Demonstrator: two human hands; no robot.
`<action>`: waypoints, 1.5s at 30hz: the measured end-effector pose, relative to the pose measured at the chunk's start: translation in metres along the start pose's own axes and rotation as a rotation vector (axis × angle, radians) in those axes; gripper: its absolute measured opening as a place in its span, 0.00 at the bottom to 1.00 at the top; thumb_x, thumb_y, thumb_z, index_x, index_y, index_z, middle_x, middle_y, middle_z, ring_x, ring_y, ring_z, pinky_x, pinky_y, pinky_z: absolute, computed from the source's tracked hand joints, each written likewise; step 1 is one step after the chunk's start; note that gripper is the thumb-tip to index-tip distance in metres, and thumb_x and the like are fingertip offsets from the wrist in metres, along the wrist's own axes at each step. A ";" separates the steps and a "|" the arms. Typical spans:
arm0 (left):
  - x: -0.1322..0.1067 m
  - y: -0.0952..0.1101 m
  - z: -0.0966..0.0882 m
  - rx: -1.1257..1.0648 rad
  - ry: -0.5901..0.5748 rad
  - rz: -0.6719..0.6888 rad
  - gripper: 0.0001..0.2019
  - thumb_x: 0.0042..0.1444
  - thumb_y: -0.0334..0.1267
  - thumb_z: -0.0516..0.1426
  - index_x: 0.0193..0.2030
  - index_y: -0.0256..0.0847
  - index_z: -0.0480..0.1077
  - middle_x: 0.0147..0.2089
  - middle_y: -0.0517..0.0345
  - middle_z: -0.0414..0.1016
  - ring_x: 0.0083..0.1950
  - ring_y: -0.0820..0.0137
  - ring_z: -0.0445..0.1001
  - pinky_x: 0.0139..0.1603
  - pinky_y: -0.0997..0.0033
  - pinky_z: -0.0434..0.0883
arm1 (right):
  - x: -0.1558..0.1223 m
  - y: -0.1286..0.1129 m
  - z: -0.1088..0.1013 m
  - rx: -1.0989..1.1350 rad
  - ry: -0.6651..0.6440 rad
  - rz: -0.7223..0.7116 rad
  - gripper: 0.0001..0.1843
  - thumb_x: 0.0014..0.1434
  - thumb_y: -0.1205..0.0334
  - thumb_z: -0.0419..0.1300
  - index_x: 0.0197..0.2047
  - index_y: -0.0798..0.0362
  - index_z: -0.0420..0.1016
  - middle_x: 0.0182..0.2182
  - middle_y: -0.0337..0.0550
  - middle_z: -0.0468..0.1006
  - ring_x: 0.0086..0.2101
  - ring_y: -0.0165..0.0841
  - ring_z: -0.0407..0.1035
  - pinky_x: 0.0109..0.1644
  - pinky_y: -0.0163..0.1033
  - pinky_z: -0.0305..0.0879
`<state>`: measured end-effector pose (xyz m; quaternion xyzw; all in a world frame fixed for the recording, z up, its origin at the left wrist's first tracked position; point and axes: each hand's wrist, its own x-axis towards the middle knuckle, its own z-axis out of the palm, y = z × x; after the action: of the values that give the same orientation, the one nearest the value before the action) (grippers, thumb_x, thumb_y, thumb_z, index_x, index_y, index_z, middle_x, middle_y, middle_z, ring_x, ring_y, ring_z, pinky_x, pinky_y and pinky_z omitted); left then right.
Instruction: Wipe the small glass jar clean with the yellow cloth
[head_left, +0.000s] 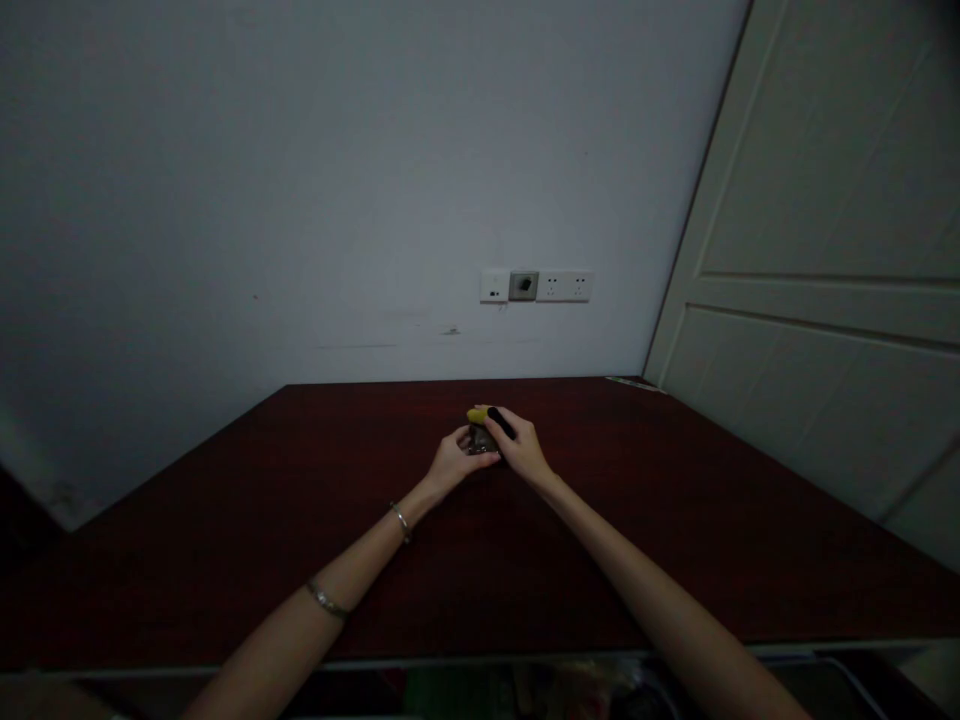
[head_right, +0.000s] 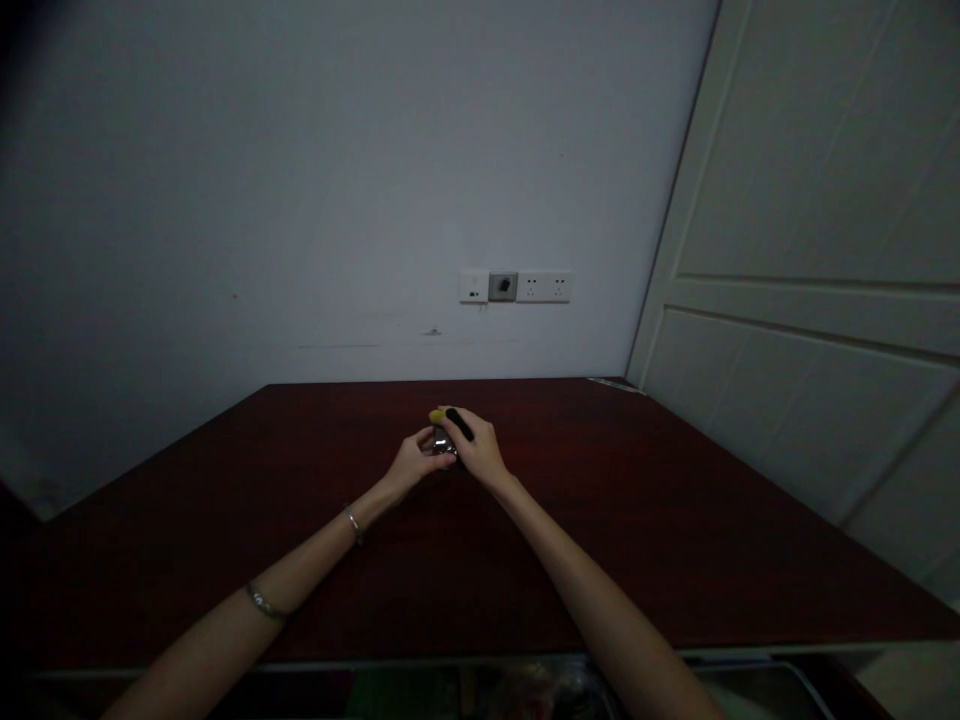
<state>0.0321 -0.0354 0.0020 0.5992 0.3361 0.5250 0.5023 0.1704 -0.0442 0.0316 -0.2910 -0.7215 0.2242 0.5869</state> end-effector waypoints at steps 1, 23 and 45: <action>0.000 -0.001 0.000 -0.002 0.005 0.004 0.29 0.34 0.37 0.68 0.46 0.32 0.67 0.46 0.45 0.74 0.47 0.61 0.73 0.50 0.59 0.69 | -0.002 -0.004 -0.001 -0.034 -0.018 -0.046 0.15 0.59 0.56 0.53 0.47 0.49 0.72 0.47 0.44 0.75 0.49 0.37 0.67 0.56 0.45 0.61; 0.001 0.004 -0.004 0.032 0.026 0.075 0.31 0.32 0.34 0.69 0.47 0.32 0.68 0.48 0.45 0.73 0.48 0.60 0.72 0.52 0.60 0.68 | -0.009 -0.007 0.003 0.118 0.077 0.045 0.16 0.57 0.53 0.56 0.45 0.49 0.75 0.47 0.45 0.75 0.50 0.40 0.67 0.57 0.45 0.60; -0.006 0.006 -0.009 0.482 0.039 0.247 0.36 0.33 0.41 0.68 0.52 0.36 0.65 0.45 0.50 0.74 0.46 0.62 0.72 0.49 0.62 0.69 | -0.013 -0.011 -0.003 -0.048 -0.029 -0.159 0.14 0.56 0.60 0.57 0.46 0.47 0.74 0.46 0.42 0.76 0.51 0.37 0.66 0.59 0.46 0.58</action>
<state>0.0212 -0.0403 0.0056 0.7278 0.3855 0.4984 0.2707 0.1730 -0.0616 0.0302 -0.2436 -0.7559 0.1639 0.5852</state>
